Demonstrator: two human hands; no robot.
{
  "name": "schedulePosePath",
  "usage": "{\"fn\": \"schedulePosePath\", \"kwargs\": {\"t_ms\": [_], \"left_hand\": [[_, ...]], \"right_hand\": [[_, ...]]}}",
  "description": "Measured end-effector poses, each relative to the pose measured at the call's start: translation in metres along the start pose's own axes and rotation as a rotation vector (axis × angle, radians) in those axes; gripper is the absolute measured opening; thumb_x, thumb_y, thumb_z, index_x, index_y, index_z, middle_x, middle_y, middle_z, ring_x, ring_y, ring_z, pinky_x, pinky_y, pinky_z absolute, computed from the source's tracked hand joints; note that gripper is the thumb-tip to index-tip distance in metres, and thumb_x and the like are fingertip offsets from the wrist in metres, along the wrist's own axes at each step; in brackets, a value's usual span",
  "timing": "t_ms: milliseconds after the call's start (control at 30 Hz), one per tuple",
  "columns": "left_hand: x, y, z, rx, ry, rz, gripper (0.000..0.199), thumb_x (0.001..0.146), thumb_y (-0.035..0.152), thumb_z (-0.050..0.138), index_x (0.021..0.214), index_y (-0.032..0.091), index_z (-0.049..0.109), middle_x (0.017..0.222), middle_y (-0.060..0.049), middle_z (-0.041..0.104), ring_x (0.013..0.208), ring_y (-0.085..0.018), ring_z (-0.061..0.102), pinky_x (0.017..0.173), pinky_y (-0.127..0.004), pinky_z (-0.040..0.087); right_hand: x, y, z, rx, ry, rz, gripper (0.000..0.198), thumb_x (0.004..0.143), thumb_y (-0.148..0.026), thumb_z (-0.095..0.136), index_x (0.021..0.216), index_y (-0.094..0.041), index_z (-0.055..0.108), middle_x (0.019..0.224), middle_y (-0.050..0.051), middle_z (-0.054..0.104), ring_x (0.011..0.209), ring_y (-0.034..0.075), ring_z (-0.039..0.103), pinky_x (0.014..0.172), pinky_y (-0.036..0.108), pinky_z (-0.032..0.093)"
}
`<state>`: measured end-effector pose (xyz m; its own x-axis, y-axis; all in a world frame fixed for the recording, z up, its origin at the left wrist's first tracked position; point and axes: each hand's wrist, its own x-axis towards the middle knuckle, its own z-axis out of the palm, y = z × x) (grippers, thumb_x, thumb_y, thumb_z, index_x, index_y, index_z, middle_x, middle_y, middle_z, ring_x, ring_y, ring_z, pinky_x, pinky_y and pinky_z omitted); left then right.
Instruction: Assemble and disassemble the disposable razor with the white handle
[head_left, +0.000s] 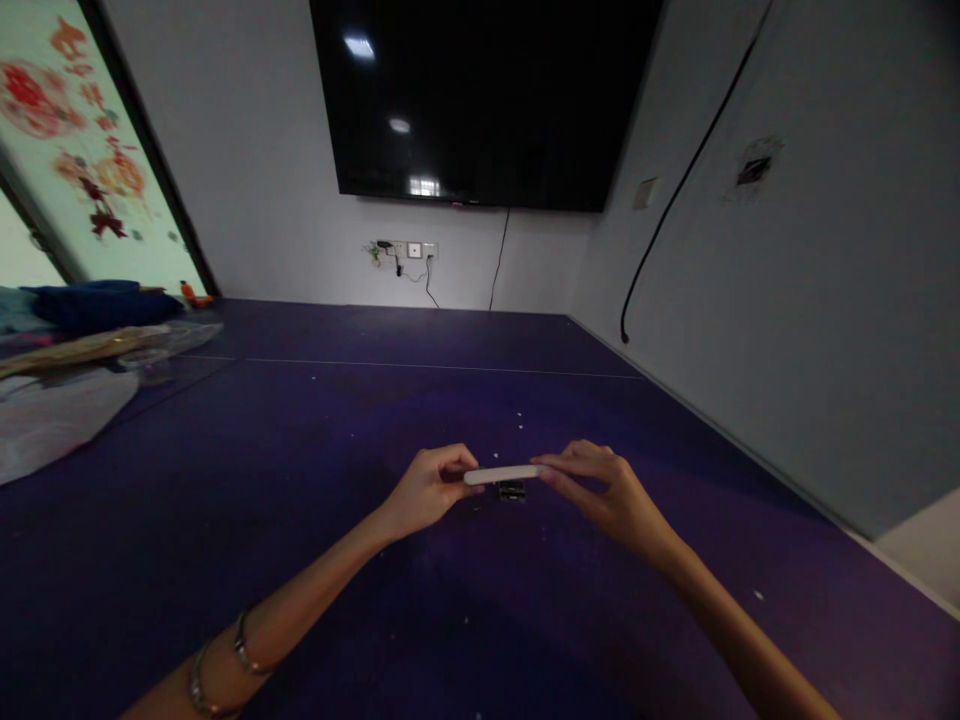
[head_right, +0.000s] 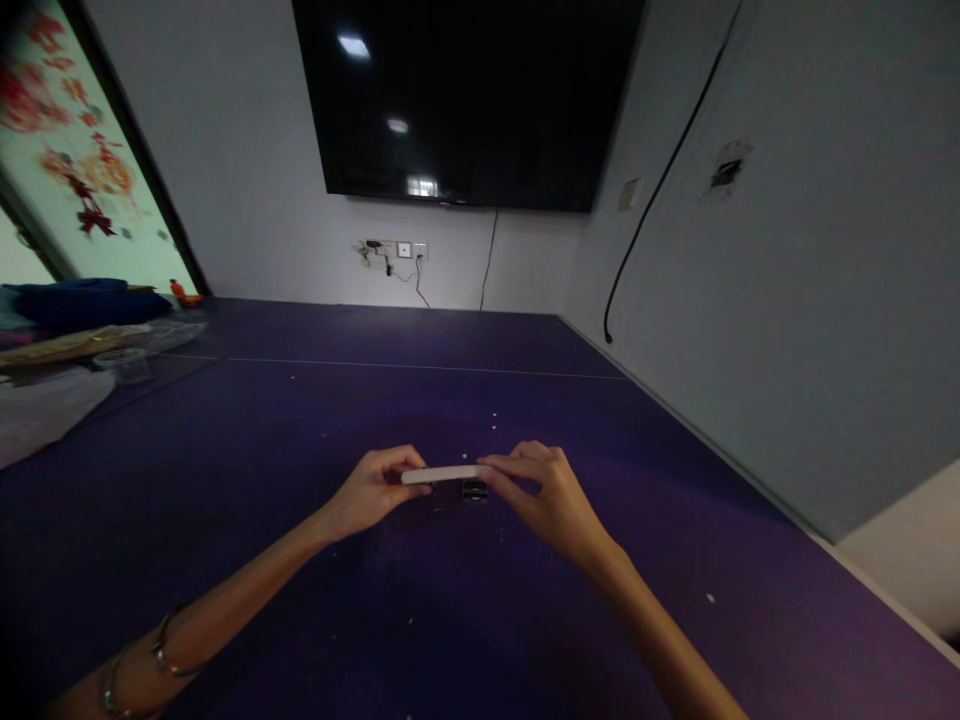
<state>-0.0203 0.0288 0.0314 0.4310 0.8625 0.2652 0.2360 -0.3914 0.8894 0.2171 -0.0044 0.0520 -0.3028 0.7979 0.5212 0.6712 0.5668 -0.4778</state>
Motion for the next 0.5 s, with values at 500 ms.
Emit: {"fn": "schedulePosePath", "kwargs": {"t_ms": [500], "left_hand": [[-0.002,-0.003,0.001,-0.063,0.027,0.018,0.011,0.07,0.021,0.067,0.072,0.015,0.058,0.077,-0.002,0.066,0.074,-0.015,0.061,0.071,-0.028,0.046]], "right_hand": [[0.002,0.016,0.002,0.151,0.01,0.043,0.028,0.084,-0.04,0.053,0.097,-0.023,0.071,0.077,0.005,0.067,0.07,0.016,0.058,0.065,0.028,0.045]]}}
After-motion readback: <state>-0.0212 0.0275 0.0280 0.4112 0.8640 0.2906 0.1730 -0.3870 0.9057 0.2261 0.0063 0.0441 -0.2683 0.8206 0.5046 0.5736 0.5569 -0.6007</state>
